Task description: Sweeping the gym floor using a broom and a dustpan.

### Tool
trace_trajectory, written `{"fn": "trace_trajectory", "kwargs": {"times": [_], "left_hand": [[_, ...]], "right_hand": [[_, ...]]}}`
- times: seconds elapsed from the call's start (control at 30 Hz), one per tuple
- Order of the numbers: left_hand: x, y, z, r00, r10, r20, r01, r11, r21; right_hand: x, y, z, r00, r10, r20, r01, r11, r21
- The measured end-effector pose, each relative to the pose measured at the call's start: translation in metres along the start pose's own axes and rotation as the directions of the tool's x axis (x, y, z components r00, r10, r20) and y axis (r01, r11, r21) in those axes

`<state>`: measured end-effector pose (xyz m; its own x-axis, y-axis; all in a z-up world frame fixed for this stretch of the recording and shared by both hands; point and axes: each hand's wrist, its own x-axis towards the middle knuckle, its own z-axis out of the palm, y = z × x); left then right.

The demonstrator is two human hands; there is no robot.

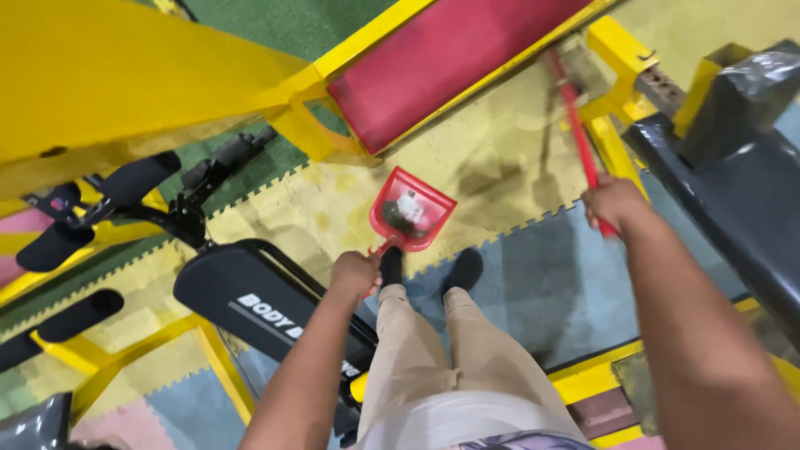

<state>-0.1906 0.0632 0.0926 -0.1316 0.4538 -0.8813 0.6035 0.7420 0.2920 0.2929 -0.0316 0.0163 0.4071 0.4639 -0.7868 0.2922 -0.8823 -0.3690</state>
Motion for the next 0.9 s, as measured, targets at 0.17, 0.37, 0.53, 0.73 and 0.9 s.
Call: {"fn": "trace_trajectory", "kwargs": {"times": [0.17, 0.37, 0.53, 0.73, 0.9], "left_hand": [[0.032, -0.024, 0.017, 0.999, 0.031, 0.042, -0.027, 0.996, -0.086], [0.034, -0.01, 0.008, 0.998, 0.05, 0.038, -0.047, 0.996, -0.071], [0.002, 0.017, 0.009, 0.999, -0.045, -0.007, 0.044, 0.999, -0.03], [0.0, 0.011, 0.022, 1.0, -0.011, -0.025, 0.01, 0.999, -0.04], [-0.01, 0.006, 0.027, 1.0, 0.03, -0.009, -0.029, 0.999, 0.039]], "right_hand": [[0.052, -0.001, 0.1, 0.998, 0.064, 0.013, -0.065, 0.994, 0.082], [-0.039, 0.104, 0.215, 0.946, -0.213, 0.246, 0.309, 0.826, -0.471], [-0.104, 0.09, 0.14, 0.838, -0.456, 0.3, 0.533, 0.803, -0.266], [-0.129, 0.017, 0.003, 0.946, 0.105, 0.306, -0.084, 0.993, -0.081], [-0.022, 0.077, 0.057, 0.997, 0.035, 0.064, -0.004, 0.905, -0.424]]}}
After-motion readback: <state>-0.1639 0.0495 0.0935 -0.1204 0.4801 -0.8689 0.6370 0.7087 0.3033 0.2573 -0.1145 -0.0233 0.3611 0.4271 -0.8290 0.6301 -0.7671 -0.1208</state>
